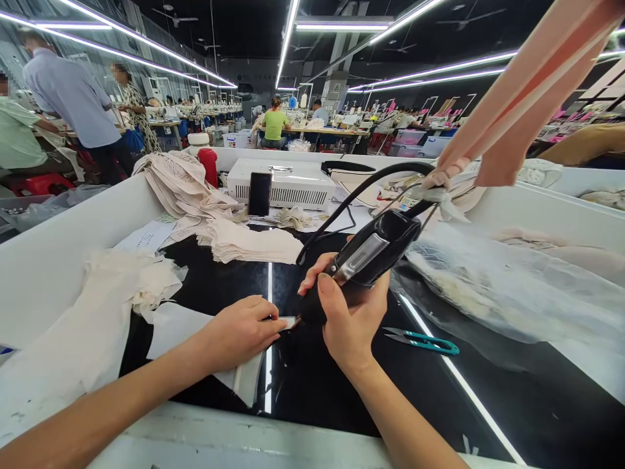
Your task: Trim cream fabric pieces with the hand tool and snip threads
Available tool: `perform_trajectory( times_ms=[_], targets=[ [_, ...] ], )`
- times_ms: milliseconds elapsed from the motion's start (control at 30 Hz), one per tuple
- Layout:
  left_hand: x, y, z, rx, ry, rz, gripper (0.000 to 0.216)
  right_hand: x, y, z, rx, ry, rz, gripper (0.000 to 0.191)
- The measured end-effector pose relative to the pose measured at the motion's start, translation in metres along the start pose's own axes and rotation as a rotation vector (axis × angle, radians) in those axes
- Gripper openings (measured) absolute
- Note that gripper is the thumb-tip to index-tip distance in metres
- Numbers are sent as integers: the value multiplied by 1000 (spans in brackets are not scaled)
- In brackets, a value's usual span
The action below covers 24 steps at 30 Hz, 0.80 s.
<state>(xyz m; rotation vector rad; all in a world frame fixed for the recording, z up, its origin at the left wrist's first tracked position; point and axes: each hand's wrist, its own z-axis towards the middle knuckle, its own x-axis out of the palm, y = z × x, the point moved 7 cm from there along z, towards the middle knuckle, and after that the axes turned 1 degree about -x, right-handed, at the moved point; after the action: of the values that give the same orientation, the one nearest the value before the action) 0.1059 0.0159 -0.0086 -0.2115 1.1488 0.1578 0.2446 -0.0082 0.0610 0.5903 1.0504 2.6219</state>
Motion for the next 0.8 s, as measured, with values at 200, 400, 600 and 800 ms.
perform_trajectory(
  times_ms=[200,400,600,800],
  targets=[
    [-4,0,-2,8,-24,-9,20,-19,11,-1,-14,-15,-49,31],
    [-6,-1,-7,34,-40,-3,19,-31,18,6,-61,-75,-133,28],
    [-8,-1,-9,35,-51,-5,18,-21,10,10,-61,-92,-67,31],
    [-5,-4,-8,24,-46,3,18,-10,2,10,-57,-72,-15,31]
  ],
)
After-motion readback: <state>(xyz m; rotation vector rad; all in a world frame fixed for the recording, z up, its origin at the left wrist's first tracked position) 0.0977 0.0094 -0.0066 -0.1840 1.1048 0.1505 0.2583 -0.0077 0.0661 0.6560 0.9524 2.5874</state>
